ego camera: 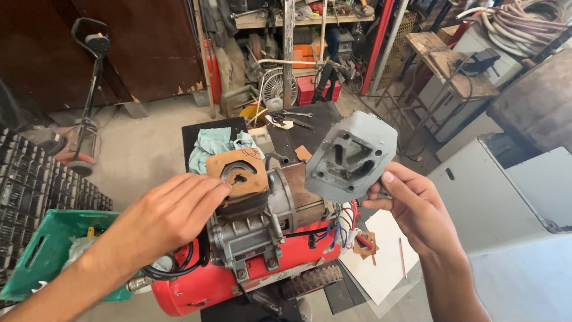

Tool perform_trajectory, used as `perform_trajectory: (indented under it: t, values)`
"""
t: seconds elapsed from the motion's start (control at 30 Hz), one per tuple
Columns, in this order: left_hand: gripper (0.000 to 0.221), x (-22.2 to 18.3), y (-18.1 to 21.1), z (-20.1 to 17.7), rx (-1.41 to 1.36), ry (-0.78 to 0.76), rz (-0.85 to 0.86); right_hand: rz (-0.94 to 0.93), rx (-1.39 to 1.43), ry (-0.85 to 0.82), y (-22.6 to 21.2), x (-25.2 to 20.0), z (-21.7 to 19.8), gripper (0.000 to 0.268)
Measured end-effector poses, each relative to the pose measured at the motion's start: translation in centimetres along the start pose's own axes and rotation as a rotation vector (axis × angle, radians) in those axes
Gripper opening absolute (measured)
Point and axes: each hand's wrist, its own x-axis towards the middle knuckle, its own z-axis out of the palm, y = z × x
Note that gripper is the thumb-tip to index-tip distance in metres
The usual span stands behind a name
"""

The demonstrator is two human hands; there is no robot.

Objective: Tracing a gasket template onto material and cutting it out with a utility knife for an air compressor repair.

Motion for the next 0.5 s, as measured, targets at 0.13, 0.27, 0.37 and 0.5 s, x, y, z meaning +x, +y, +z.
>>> perform_trajectory:
  t: [0.13, 0.27, 0.37, 0.5]
  values:
    - [0.061, -0.3, -0.1, -0.4, -0.198, -0.074, -0.099, 0.003, 0.014, -0.001, 0.2, 0.0, -0.2, 0.027]
    - [0.051, -0.2, 0.4, 0.1, 0.016, -0.046, -0.048, 0.008, 0.005, 0.022, 0.6, 0.1, -0.5, 0.026]
    - [0.03, 0.5, 0.2, -0.1, 0.099, -0.007, 0.034, 0.007, -0.004, 0.023, 0.6, 0.2, -0.6, 0.026]
    - [0.041, 0.3, -0.1, 0.0, 0.148, -0.043, 0.122, 0.0, -0.006, 0.012, 0.5, 0.2, -0.6, 0.026]
